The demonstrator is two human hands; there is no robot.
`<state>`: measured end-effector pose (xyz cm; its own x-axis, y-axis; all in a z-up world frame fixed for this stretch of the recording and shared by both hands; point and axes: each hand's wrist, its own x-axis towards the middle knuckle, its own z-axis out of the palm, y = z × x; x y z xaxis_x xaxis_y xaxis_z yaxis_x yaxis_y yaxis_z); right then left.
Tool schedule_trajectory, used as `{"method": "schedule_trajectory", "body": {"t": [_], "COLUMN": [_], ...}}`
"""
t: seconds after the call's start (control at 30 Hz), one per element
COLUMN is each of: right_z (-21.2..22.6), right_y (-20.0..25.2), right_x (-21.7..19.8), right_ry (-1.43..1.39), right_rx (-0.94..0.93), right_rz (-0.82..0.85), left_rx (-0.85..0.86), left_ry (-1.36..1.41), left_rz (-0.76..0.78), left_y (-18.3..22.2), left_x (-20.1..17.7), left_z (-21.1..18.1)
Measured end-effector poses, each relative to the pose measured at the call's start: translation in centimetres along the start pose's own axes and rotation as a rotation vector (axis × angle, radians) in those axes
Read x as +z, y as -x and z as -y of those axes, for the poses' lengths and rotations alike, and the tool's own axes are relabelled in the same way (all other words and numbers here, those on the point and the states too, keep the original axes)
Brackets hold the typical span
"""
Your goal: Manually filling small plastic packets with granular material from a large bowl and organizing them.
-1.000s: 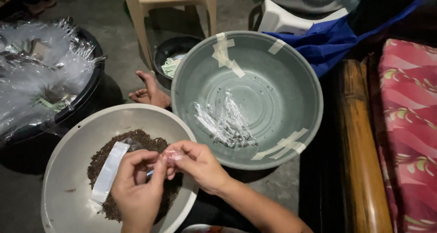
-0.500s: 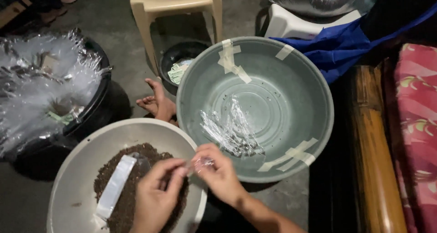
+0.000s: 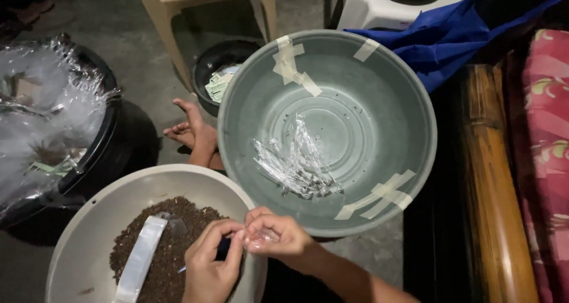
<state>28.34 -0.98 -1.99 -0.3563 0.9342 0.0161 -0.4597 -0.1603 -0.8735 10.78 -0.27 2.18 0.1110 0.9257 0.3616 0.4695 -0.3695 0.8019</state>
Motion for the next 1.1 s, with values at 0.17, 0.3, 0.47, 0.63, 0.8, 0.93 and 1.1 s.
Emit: {"method": "schedule_trajectory", "body": {"t": [0.17,0.3,0.47,0.63,0.8,0.93,1.1], "right_z": [1.6,1.5,3.0,8.3,15.4,21.3,27.0], "right_y": [-0.7,-0.9,-0.6,-2.4,-4.6,-5.1,-4.6], "right_x": [-1.8,-3.6,-6.6,-10.1,-20.8,-32.7,-52.1], "right_ry": [-0.071,0.031,0.000,0.533,1.117,1.514,1.787], "right_rx": [-0.051,0.078,0.132,-0.048,-0.232,-0.453,-0.504], "right_rz": [0.010,-0.049,0.063,0.093,-0.378,-0.751,-0.975], "left_rx": [-0.066,-0.094,-0.552,-0.553,-0.578,-0.957,-1.044], "left_ry": [0.150,0.118,0.765,0.764,0.454,0.535,0.471], "left_rz": [0.133,0.121,0.461,0.423,0.248,-0.738,-1.269], "left_y": [-1.7,-1.9,1.9,4.1,-2.0,-24.1,-29.9], "left_x": [0.1,0.9,2.5,3.2,-0.9,9.8,13.6], "left_z": [-0.7,0.0,7.5,12.4,22.5,28.7,27.8]}}
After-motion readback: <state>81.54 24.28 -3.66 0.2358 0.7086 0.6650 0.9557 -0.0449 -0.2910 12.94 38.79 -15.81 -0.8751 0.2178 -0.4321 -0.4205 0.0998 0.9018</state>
